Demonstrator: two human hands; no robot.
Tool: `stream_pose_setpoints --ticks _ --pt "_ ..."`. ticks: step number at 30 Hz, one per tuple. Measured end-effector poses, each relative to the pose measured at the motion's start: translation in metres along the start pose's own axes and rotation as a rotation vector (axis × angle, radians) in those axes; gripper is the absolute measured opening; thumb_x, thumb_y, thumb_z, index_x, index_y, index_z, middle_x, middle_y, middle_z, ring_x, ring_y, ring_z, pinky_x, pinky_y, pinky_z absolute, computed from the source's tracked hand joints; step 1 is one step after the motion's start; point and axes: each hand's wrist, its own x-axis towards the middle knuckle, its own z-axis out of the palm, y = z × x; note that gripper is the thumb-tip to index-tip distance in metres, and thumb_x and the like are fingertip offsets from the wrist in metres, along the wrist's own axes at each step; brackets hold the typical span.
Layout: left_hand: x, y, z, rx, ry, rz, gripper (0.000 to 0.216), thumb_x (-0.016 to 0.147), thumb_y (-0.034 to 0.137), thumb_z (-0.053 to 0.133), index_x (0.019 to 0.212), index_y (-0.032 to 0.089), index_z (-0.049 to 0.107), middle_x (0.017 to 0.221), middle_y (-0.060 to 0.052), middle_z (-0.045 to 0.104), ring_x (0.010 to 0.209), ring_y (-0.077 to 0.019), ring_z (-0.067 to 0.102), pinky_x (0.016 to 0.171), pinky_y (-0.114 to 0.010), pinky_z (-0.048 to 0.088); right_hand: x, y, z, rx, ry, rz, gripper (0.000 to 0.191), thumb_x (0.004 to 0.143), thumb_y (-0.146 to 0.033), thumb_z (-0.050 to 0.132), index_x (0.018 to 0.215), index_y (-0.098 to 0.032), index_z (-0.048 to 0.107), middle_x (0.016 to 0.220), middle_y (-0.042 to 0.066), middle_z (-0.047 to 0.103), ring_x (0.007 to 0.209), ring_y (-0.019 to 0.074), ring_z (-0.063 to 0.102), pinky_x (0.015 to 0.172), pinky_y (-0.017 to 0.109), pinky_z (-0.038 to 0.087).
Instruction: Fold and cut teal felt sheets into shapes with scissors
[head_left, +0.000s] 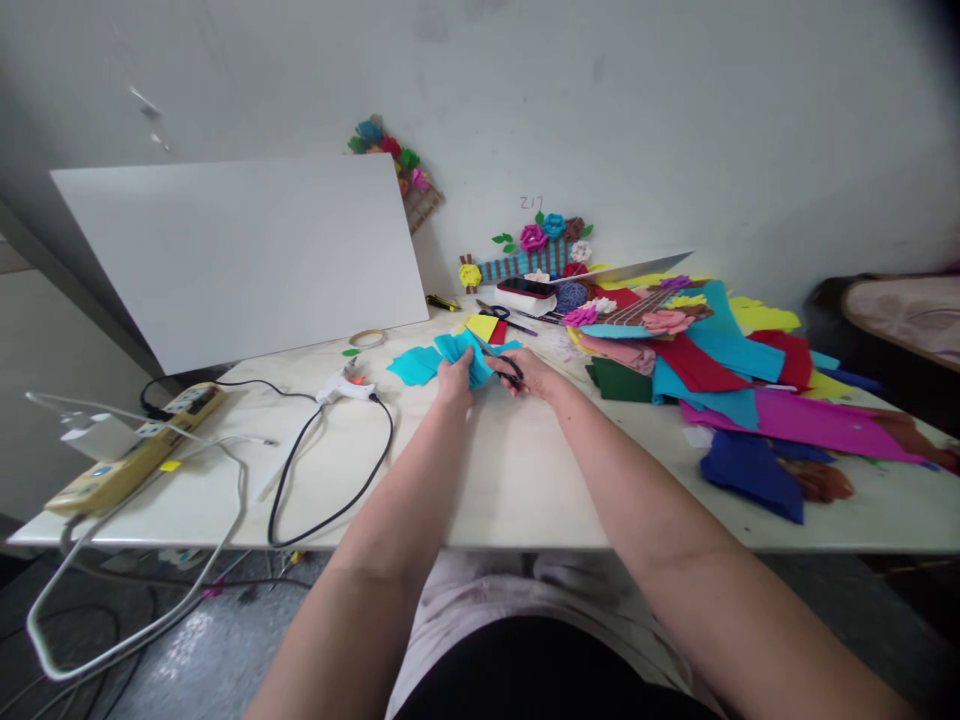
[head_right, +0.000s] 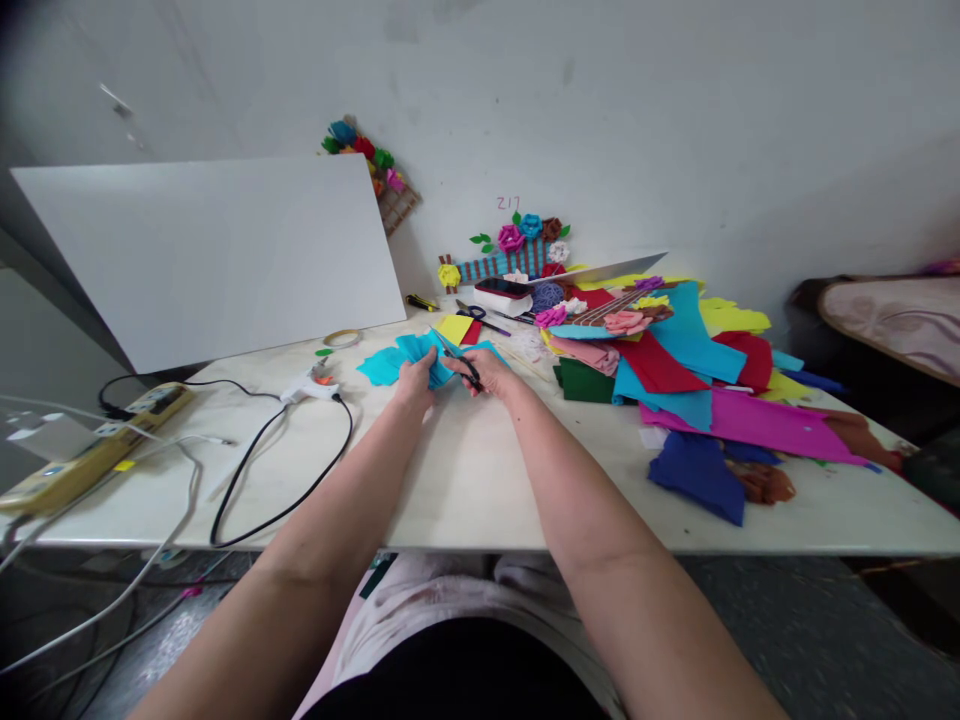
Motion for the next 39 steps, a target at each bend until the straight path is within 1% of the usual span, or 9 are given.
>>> stream_pose_setpoints --ticks 4,9,15,19,23,27,32,35,39 --pt "0.0 0.001 0.0 0.005 0.023 -0.003 0.026 0.065 0.03 0.081 0.076 0.019 0.06 0.076 -0.004 0.069 0.084 -0.0219 0.067 0.079 -0.035 0.053 0.0 0.0 0.0 -0.002 -0.006 -0.001 0.042 0.081 -0.046 0.067 0.061 -0.018 0.044 0.039 -0.005 0.048 0.028 0.0056 0.041 0.027 0.017 0.022" --pt "0.0 0.001 0.0 -0.016 0.004 0.01 0.024 0.065 0.029 0.08 0.075 0.018 0.061 0.075 -0.003 0.069 0.081 -0.0207 0.067 0.078 -0.034 0.053 0.0 0.0 -0.001 -0.022 -0.024 -0.016 0.042 0.08 -0.046 0.069 0.06 -0.018 0.044 0.04 -0.004 0.05 0.029 0.0065 0.044 0.027 0.017 0.023" --pt "-0.001 0.001 0.001 0.003 -0.024 0.018 0.025 0.065 0.031 0.081 0.075 0.017 0.063 0.077 -0.004 0.069 0.084 -0.0215 0.067 0.082 -0.036 0.053 -0.003 -0.005 -0.001 -0.011 -0.014 -0.01 0.042 0.08 -0.045 0.069 0.061 -0.018 0.043 0.039 -0.005 0.05 0.028 0.0058 0.041 0.027 0.017 0.028" --pt "-0.004 0.003 0.002 0.01 -0.034 0.013 0.027 0.064 0.033 0.081 0.074 0.018 0.062 0.076 -0.005 0.07 0.086 -0.0227 0.067 0.082 -0.036 0.053 0.0 -0.003 -0.003 0.008 -0.023 -0.008 0.038 0.079 -0.046 0.07 0.067 -0.018 0.046 0.039 -0.006 0.05 0.028 0.0064 0.041 0.027 0.017 0.031" --pt "-0.006 0.006 0.002 0.014 -0.011 -0.008 0.029 0.062 0.032 0.083 0.075 0.018 0.061 0.073 -0.004 0.069 0.084 -0.0223 0.067 0.079 -0.036 0.053 0.002 -0.002 -0.002 0.028 0.02 -0.001 0.035 0.078 -0.043 0.072 0.078 -0.019 0.047 0.038 -0.009 0.047 0.03 0.0076 0.042 0.029 0.017 0.037" --pt "-0.003 0.004 0.0 0.004 -0.038 0.007 0.032 0.06 0.034 0.083 0.072 0.017 0.059 0.067 -0.002 0.066 0.072 -0.0189 0.065 0.073 -0.033 0.053 0.001 -0.003 -0.002 -0.006 0.065 0.015 0.038 0.076 -0.041 0.075 0.09 -0.02 0.047 0.039 -0.01 0.047 0.03 0.0078 0.044 0.029 0.016 0.035" --pt "0.004 0.0 -0.003 0.003 -0.06 0.035 0.031 0.06 0.034 0.082 0.072 0.016 0.061 0.071 -0.003 0.066 0.068 -0.0169 0.063 0.073 -0.033 0.051 0.003 0.002 -0.004 -0.032 0.033 -0.008 0.046 0.077 -0.045 0.072 0.108 -0.021 0.049 0.042 -0.01 0.052 0.03 0.0093 0.048 0.029 0.015 0.031" --pt "0.006 -0.001 -0.004 -0.005 -0.035 0.028 0.03 0.059 0.031 0.082 0.075 0.017 0.061 0.074 -0.002 0.067 0.071 -0.0172 0.064 0.074 -0.033 0.051 0.004 0.005 -0.005 -0.036 -0.016 -0.016 0.043 0.08 -0.048 0.069 0.108 -0.019 0.054 0.041 -0.008 0.053 0.031 0.0099 0.049 0.028 0.015 0.03" --pt "0.004 0.001 -0.003 -0.037 -0.053 0.026 0.029 0.06 0.031 0.082 0.074 0.017 0.061 0.071 -0.002 0.066 0.068 -0.0172 0.064 0.072 -0.033 0.052 0.002 0.006 -0.004 -0.03 -0.048 -0.03 0.037 0.082 -0.049 0.065 0.099 -0.017 0.058 0.041 -0.005 0.053 0.031 0.0101 0.05 0.027 0.015 0.027"
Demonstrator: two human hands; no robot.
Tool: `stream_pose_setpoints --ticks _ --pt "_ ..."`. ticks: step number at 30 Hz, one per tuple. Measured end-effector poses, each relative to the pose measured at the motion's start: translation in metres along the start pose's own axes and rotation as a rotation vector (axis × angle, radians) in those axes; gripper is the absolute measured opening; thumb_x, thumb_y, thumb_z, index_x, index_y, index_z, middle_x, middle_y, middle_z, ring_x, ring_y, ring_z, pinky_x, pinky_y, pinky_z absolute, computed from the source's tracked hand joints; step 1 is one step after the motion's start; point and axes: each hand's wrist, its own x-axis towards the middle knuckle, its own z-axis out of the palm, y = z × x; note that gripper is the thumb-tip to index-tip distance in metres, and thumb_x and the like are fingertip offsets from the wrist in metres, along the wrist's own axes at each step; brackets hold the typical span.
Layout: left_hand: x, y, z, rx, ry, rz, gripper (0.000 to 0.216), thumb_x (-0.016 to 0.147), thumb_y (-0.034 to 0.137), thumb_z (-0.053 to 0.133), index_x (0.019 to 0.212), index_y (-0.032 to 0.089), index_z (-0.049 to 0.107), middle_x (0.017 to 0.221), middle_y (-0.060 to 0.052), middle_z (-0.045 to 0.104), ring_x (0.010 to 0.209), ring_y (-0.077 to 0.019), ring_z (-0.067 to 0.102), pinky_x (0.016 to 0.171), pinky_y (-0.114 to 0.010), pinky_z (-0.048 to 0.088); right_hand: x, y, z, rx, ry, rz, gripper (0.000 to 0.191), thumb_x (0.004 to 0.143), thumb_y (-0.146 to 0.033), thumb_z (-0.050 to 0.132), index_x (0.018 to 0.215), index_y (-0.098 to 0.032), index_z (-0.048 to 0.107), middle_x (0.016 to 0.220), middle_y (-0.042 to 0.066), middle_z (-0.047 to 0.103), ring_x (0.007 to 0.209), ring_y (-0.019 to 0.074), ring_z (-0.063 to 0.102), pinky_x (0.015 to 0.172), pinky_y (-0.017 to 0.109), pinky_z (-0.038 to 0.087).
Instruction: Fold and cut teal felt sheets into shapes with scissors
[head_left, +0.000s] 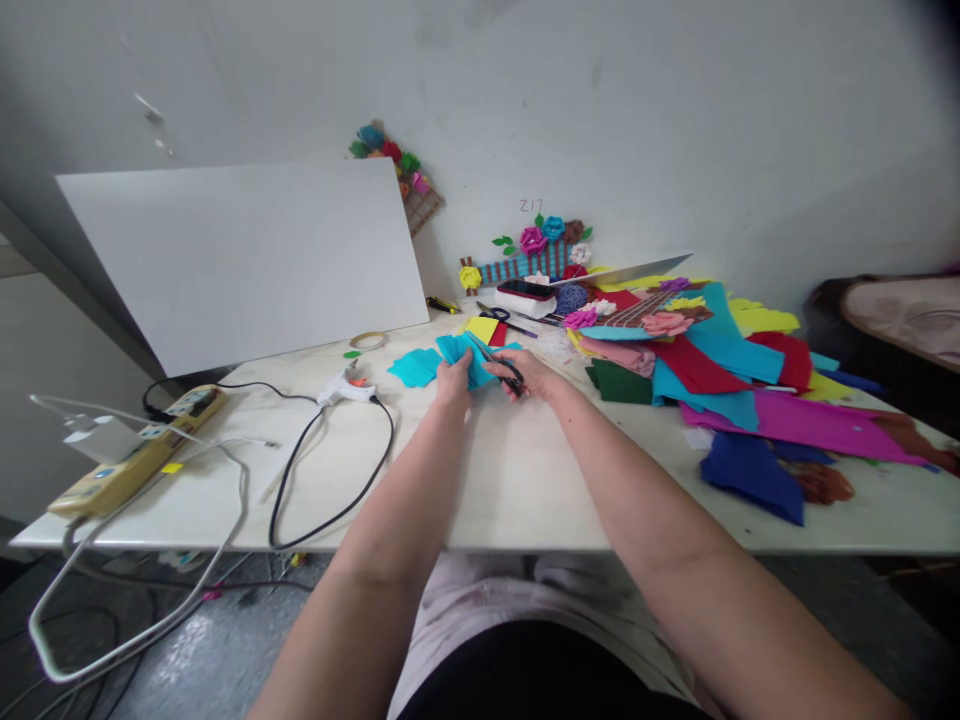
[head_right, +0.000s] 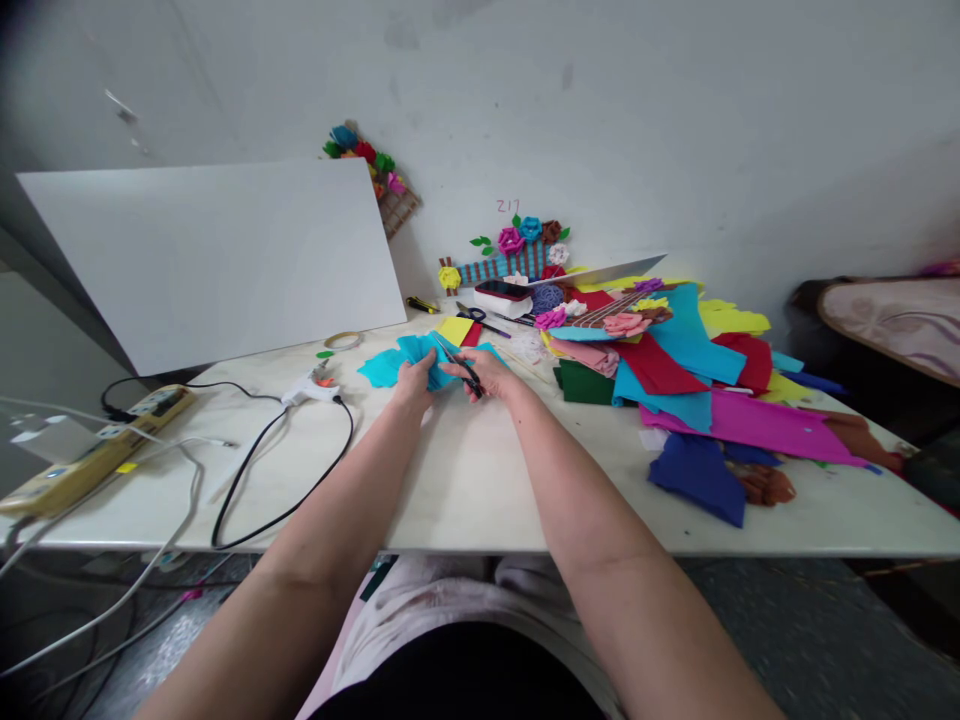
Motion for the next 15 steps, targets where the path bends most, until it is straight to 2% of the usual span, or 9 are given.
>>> stream_pose_setpoints --ticks 6,15 --pt "-0.0033 0.002 0.0021 -0.024 -0.005 -0.027 0.03 0.061 0.03 0.083 0.077 0.016 0.062 0.071 -0.002 0.067 0.067 -0.0177 0.065 0.071 -0.033 0.053 -0.0013 0.0001 0.0003 0.036 -0.027 -0.029 0.033 0.084 -0.048 0.063 0.085 -0.016 0.056 0.044 -0.003 0.055 0.032 0.0099 0.051 0.027 0.016 0.024" --pt "-0.0021 0.0021 0.0015 -0.013 -0.022 -0.036 0.03 0.06 0.029 0.083 0.077 0.016 0.062 0.072 -0.004 0.068 0.069 -0.0187 0.066 0.072 -0.034 0.055 0.0003 0.0005 0.0006 0.059 -0.003 -0.01 0.032 0.086 -0.045 0.061 0.097 -0.015 0.054 0.046 -0.004 0.057 0.032 0.0104 0.051 0.027 0.016 0.023"
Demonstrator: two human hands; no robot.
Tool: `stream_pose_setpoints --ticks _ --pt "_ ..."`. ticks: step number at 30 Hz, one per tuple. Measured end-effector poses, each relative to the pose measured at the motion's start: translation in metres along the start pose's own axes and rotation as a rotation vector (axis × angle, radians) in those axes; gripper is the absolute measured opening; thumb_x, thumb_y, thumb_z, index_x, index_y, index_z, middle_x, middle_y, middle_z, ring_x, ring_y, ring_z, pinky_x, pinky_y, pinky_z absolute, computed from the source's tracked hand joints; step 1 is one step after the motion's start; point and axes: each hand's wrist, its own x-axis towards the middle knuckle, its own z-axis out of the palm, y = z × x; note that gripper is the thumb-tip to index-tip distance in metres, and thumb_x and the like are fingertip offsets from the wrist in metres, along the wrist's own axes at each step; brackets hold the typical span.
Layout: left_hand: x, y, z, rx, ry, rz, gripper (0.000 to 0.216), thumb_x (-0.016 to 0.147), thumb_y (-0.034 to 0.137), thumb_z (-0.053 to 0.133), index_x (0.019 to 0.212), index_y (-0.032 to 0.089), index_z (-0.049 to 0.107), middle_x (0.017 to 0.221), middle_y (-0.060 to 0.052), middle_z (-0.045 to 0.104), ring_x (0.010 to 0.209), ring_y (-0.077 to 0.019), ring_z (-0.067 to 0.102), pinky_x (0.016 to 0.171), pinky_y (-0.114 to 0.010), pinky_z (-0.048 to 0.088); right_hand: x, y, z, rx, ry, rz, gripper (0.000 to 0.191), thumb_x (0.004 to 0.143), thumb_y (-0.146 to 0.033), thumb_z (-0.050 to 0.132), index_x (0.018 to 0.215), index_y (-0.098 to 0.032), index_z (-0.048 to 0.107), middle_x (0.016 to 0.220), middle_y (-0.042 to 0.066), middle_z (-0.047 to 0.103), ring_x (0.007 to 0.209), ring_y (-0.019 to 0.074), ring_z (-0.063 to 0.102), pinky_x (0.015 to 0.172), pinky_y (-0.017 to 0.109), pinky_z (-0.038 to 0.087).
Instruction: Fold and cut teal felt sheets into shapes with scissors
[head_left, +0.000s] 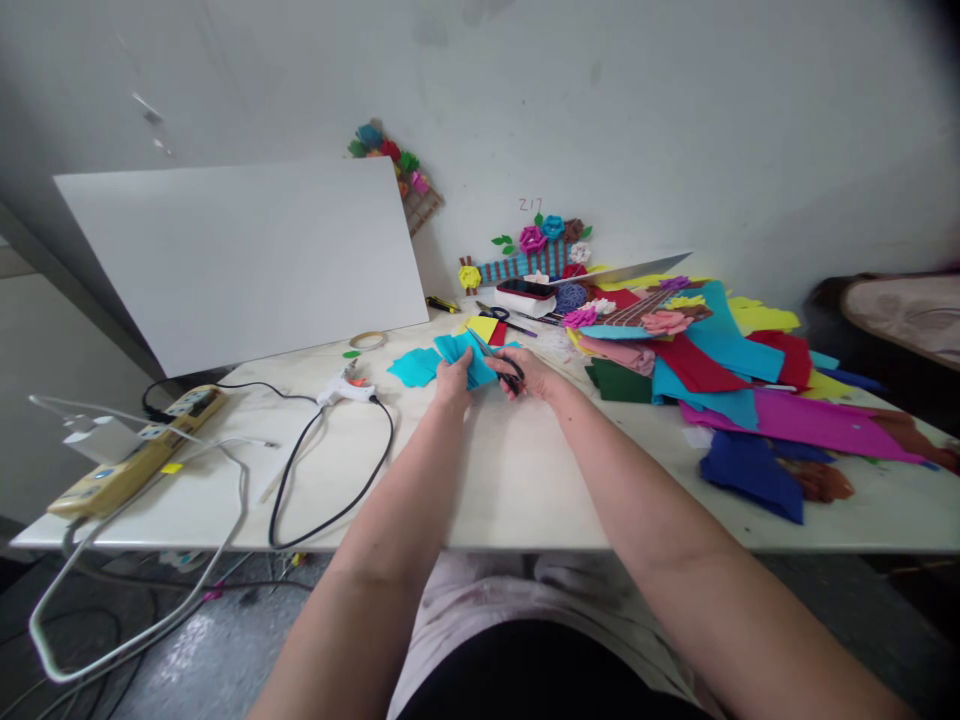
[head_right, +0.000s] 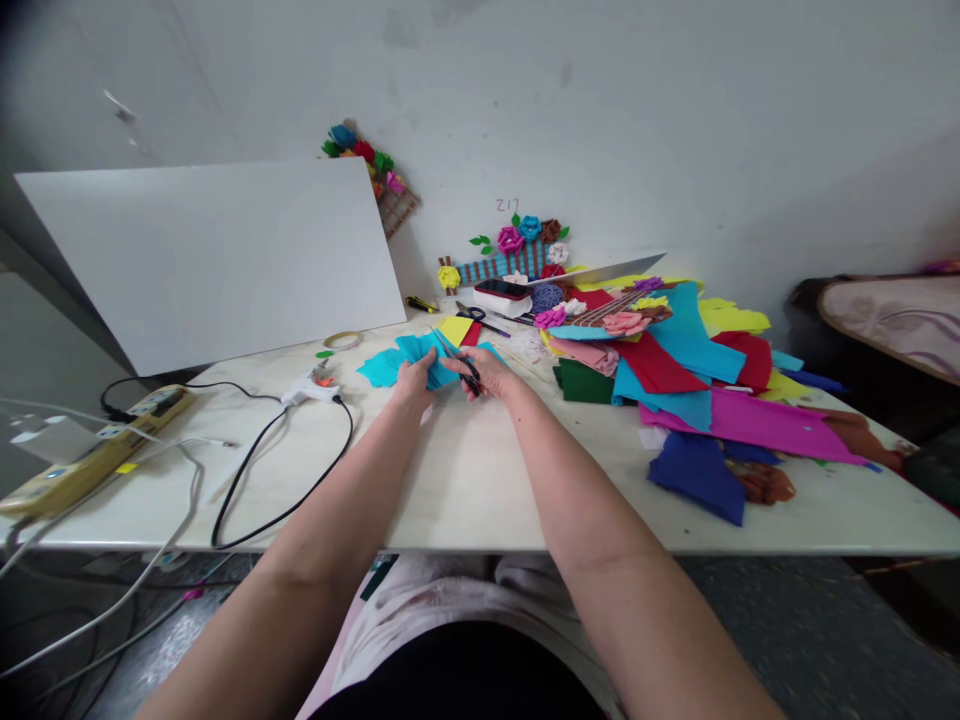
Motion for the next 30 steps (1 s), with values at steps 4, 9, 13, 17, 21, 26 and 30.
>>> stream_pose_setpoints --ticks 4,9,13,17,21,26,30 --pt "-0.0016 -0.0002 0.0003 -0.005 -0.029 0.015 0.03 0.06 0.03 0.083 0.076 0.016 0.062 0.069 -0.002 0.068 0.064 -0.0156 0.064 0.07 -0.031 0.054 0.0002 -0.0009 0.0011 0.002 0.035 0.001 0.033 0.086 -0.044 0.061 0.1 -0.016 0.052 0.044 -0.005 0.056 0.031 0.0107 0.051 0.028 0.016 0.023" --pt "-0.0029 -0.0008 0.0012 -0.005 -0.073 0.041 0.031 0.058 0.031 0.084 0.074 0.016 0.061 0.068 -0.002 0.068 0.062 -0.0147 0.063 0.07 -0.031 0.054 0.0001 -0.0007 0.0011 -0.027 0.028 -0.032 0.035 0.083 -0.049 0.063 0.079 -0.017 0.051 0.044 -0.003 0.056 0.031 0.0102 0.052 0.027 0.016 0.023" --pt "-0.004 -0.0001 0.0019 0.007 -0.098 0.05 0.031 0.058 0.031 0.083 0.072 0.015 0.062 0.069 -0.003 0.067 0.062 -0.0151 0.063 0.072 -0.033 0.054 0.001 0.0006 0.0012 -0.034 0.032 -0.046 0.043 0.08 -0.054 0.065 0.068 -0.017 0.048 0.044 -0.002 0.055 0.032 0.0096 0.052 0.027 0.016 0.023" --pt "-0.0054 0.0004 0.0025 0.022 -0.085 0.054 0.029 0.059 0.03 0.083 0.07 0.015 0.061 0.067 -0.002 0.066 0.059 -0.014 0.061 0.068 -0.03 0.052 0.0008 0.0008 0.002 -0.008 0.044 -0.036 0.045 0.079 -0.056 0.066 0.066 -0.017 0.048 0.043 -0.002 0.055 0.033 0.0096 0.052 0.027 0.016 0.023" --pt "-0.0059 -0.0001 0.0027 0.02 -0.068 0.057 0.028 0.058 0.028 0.082 0.068 0.015 0.06 0.064 -0.002 0.065 0.058 -0.0137 0.06 0.065 -0.028 0.051 -0.0009 -0.0008 0.0033 0.014 0.057 -0.026 0.045 0.079 -0.055 0.066 0.065 -0.017 0.048 0.043 -0.002 0.055 0.032 0.0095 0.051 0.027 0.016 0.024" --pt "-0.006 -0.0004 0.003 0.022 -0.072 0.061 0.027 0.059 0.029 0.082 0.069 0.016 0.06 0.066 -0.002 0.065 0.062 -0.0155 0.062 0.067 -0.03 0.051 -0.0029 -0.0028 0.0047 0.012 0.073 -0.024 0.043 0.08 -0.053 0.066 0.065 -0.017 0.048 0.042 -0.002 0.053 0.031 0.0086 0.049 0.027 0.016 0.023" --pt "-0.0054 -0.0008 0.0026 0.032 -0.066 0.056 0.027 0.059 0.029 0.082 0.068 0.016 0.06 0.066 -0.001 0.064 0.062 -0.016 0.062 0.069 -0.032 0.051 -0.0028 -0.0026 0.0049 0.005 0.068 -0.034 0.043 0.079 -0.052 0.067 0.065 -0.017 0.046 0.042 -0.003 0.052 0.031 0.0076 0.048 0.027 0.016 0.022"
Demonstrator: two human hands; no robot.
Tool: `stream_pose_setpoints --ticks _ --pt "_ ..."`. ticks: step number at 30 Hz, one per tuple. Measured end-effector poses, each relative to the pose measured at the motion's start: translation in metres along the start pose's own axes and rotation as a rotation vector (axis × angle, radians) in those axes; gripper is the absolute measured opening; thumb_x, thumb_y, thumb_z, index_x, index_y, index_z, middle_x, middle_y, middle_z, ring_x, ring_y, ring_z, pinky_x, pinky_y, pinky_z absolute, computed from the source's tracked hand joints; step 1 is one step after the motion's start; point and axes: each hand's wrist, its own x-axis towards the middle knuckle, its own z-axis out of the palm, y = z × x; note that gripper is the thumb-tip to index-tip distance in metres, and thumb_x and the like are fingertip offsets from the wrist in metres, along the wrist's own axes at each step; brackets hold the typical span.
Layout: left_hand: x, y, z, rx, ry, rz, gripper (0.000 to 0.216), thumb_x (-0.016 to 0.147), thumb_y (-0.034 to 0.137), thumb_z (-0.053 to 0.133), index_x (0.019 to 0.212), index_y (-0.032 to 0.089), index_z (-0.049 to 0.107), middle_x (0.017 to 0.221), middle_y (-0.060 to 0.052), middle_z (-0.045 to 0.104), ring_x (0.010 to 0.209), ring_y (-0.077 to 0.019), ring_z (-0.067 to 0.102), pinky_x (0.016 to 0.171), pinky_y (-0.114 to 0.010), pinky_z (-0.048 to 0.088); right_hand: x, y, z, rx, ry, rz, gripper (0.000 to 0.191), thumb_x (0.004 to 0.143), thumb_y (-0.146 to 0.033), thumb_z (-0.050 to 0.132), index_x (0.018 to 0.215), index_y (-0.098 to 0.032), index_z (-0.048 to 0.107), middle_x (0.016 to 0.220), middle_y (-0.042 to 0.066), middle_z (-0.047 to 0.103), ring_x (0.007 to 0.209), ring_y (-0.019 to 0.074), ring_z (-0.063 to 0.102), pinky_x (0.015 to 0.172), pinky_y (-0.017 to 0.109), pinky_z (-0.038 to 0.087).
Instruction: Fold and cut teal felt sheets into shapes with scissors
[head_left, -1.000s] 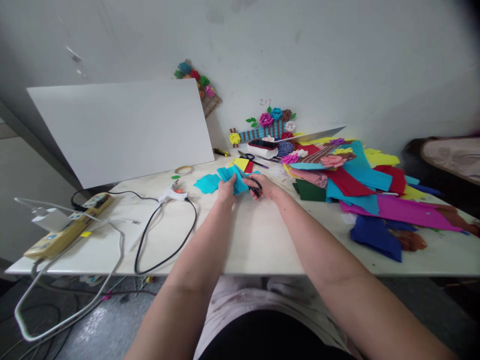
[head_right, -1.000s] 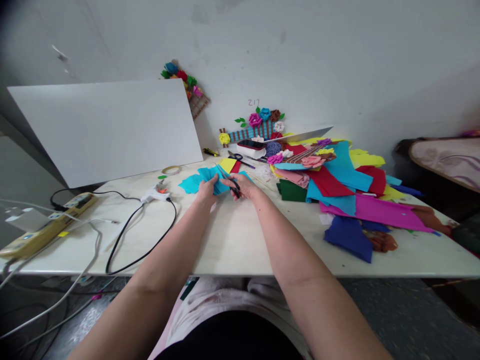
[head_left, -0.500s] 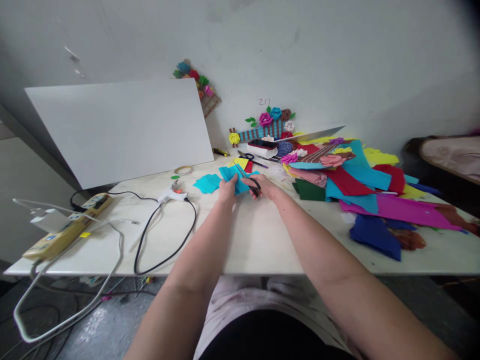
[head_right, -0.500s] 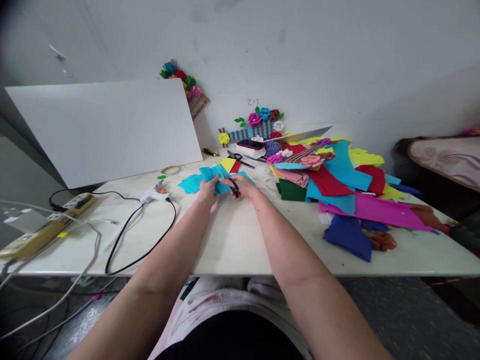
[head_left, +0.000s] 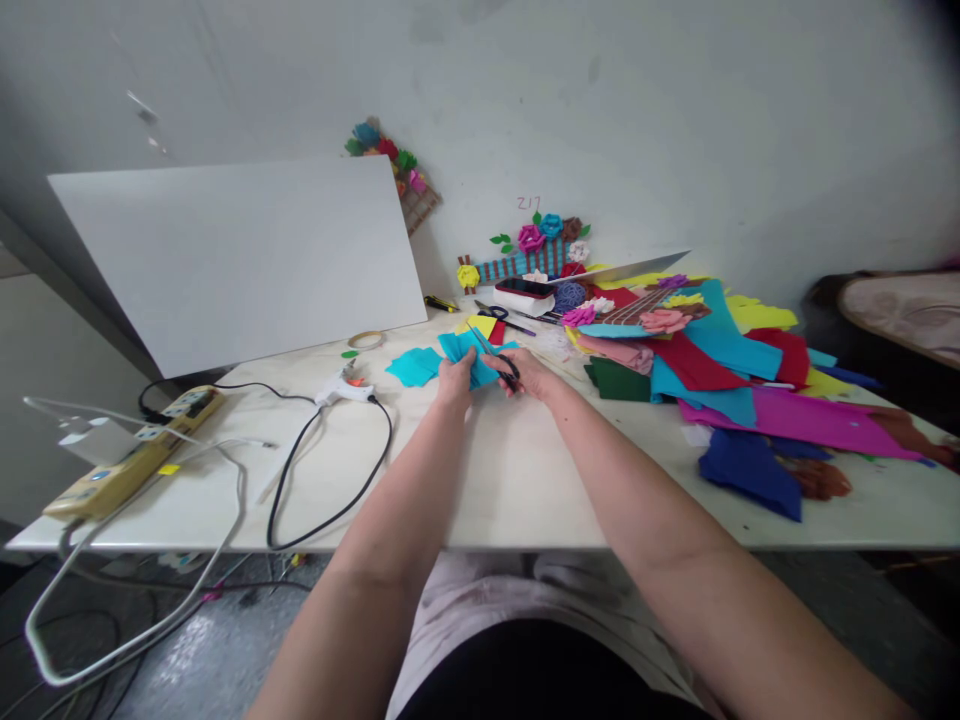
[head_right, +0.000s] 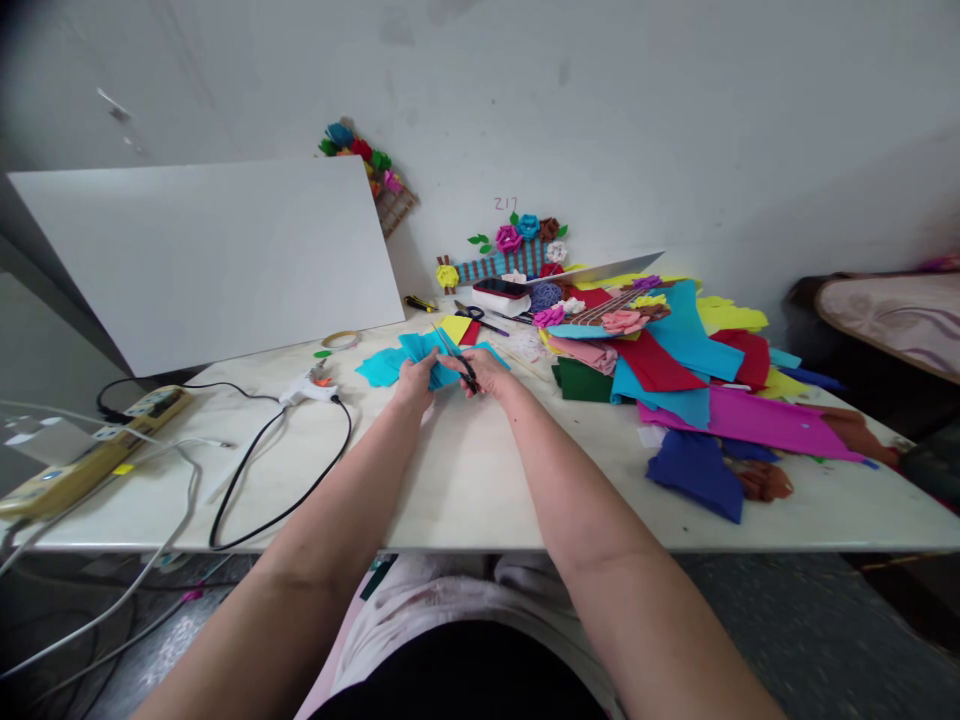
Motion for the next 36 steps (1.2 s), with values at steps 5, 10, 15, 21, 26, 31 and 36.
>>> stream_pose_setpoints --ticks 5,10,15,21,26,31,36 --pt "0.0001 -0.0001 -0.0002 -0.016 -0.021 0.009 0.027 0.059 0.029 0.081 0.068 0.017 0.059 0.066 -0.002 0.065 0.065 -0.0164 0.063 0.069 -0.031 0.052 0.0002 0.0001 0.0003 -0.001 -0.003 -0.006 0.043 0.08 -0.051 0.067 0.064 -0.017 0.046 0.042 -0.004 0.052 0.03 0.0072 0.047 0.027 0.016 0.022" --pt "-0.0005 0.0006 0.0004 -0.004 0.003 0.01 0.023 0.061 0.026 0.079 0.066 0.016 0.058 0.064 -0.001 0.065 0.059 -0.0145 0.061 0.064 -0.029 0.051 0.0013 0.001 0.0007 0.001 -0.002 -0.007 0.043 0.08 -0.053 0.066 0.065 -0.017 0.047 0.042 -0.003 0.052 0.03 0.0075 0.048 0.027 0.016 0.022" --pt "0.0005 -0.0004 -0.0003 -0.009 0.002 0.004 0.021 0.062 0.024 0.078 0.068 0.016 0.059 0.065 -0.001 0.065 0.058 -0.0144 0.061 0.065 -0.03 0.051 0.0059 0.0057 0.0003 -0.017 0.0 -0.01 0.043 0.079 -0.053 0.067 0.065 -0.017 0.047 0.043 -0.004 0.052 0.03 0.0077 0.048 0.026 0.016 0.021" --pt "0.0012 -0.001 -0.0004 -0.015 0.003 0.001 0.025 0.059 0.026 0.08 0.068 0.016 0.059 0.065 -0.002 0.065 0.061 -0.0158 0.062 0.066 -0.031 0.052 0.0075 0.0067 0.0011 -0.041 0.002 0.0 0.039 0.08 -0.047 0.067 0.065 -0.018 0.047 0.042 -0.005 0.051 0.03 0.0073 0.047 0.026 0.016 0.021" --pt "0.0013 -0.0004 -0.0004 -0.01 0.012 -0.006 0.026 0.059 0.028 0.081 0.07 0.016 0.06 0.066 -0.002 0.066 0.064 -0.017 0.063 0.067 -0.032 0.053 0.0072 0.0049 0.0037 -0.04 0.007 0.016 0.037 0.081 -0.042 0.067 0.065 -0.018 0.046 0.041 -0.005 0.05 0.029 0.0071 0.046 0.026 0.016 0.021" --pt "-0.0017 0.0026 0.0002 -0.005 0.019 -0.008 0.024 0.06 0.027 0.081 0.068 0.017 0.06 0.065 -0.002 0.066 0.064 -0.0171 0.064 0.066 -0.031 0.053 0.0096 0.0072 0.0036 -0.028 -0.001 0.022 0.038 0.08 -0.046 0.068 0.066 -0.018 0.047 0.043 -0.005 0.052 0.03 0.0078 0.049 0.026 0.016 0.021" --pt "-0.0009 0.0004 -0.0009 -0.006 -0.021 -0.003 0.025 0.059 0.028 0.081 0.068 0.016 0.061 0.066 -0.002 0.066 0.065 -0.0173 0.064 0.067 -0.031 0.052 0.004 0.004 0.0016 0.005 0.0 0.011 0.04 0.082 -0.05 0.065 0.067 -0.017 0.048 0.044 -0.003 0.055 0.032 0.0088 0.051 0.027 0.016 0.022"
